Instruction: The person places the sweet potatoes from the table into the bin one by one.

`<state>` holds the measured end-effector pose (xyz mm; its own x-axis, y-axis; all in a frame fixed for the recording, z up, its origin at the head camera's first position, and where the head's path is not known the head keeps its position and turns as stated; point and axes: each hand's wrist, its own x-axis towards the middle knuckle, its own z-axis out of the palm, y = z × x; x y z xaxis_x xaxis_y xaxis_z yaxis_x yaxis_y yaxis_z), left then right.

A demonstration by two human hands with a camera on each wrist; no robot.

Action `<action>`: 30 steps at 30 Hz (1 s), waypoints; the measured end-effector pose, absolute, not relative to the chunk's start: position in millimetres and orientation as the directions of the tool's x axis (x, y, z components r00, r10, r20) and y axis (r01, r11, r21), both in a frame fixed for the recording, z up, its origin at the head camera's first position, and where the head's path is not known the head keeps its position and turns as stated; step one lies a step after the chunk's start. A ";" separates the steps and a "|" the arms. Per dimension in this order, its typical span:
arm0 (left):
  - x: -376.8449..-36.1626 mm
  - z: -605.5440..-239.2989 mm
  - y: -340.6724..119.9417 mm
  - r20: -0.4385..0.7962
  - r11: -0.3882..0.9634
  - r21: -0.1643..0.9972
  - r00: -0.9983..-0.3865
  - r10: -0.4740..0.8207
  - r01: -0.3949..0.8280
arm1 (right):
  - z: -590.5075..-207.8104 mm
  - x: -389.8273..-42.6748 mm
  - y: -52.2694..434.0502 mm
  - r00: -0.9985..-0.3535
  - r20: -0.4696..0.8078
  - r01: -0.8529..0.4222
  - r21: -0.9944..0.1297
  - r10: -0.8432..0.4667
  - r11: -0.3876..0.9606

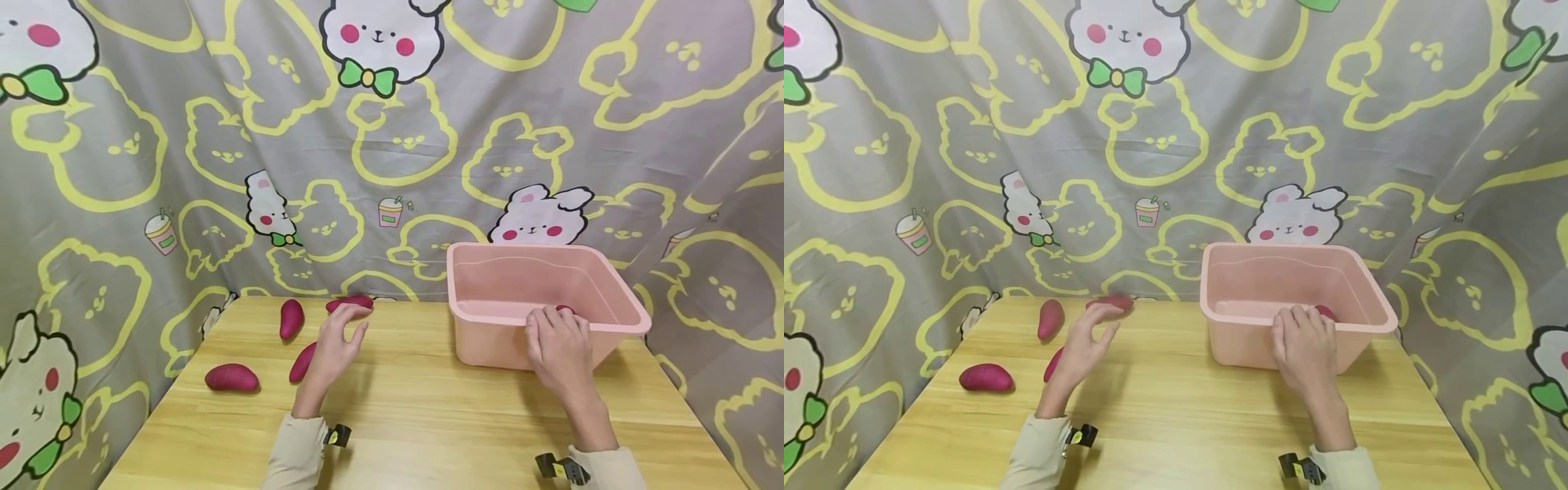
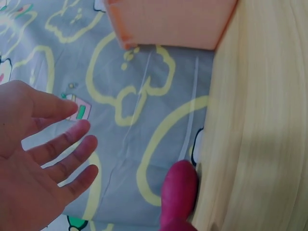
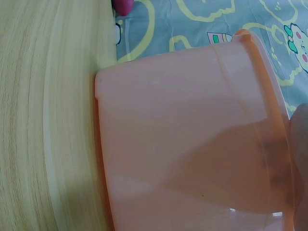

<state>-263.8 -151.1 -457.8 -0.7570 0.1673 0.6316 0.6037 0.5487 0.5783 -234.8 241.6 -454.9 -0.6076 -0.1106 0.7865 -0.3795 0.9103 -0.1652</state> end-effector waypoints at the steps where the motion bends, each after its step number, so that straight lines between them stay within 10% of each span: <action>1: -263.8 -457.6 -152.7 0.622 0.553 0.581 -0.764 0.170 0.597 | -455.1 -234.6 241.6 -0.607 0.787 -0.380 -0.164 -0.111 0.910; 30: -266.3 -463.8 -202.5 0.425 0.695 0.578 -0.885 0.191 0.428 | -454.9 -234.6 243.3 -0.612 0.783 -0.377 -0.165 -0.112 0.911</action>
<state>-266.3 -202.5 -463.8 -0.8846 0.1910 0.4253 0.4280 0.6947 0.5781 -234.6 243.3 -454.9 -0.6125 -0.1116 0.7826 -0.3774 0.9111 -0.1655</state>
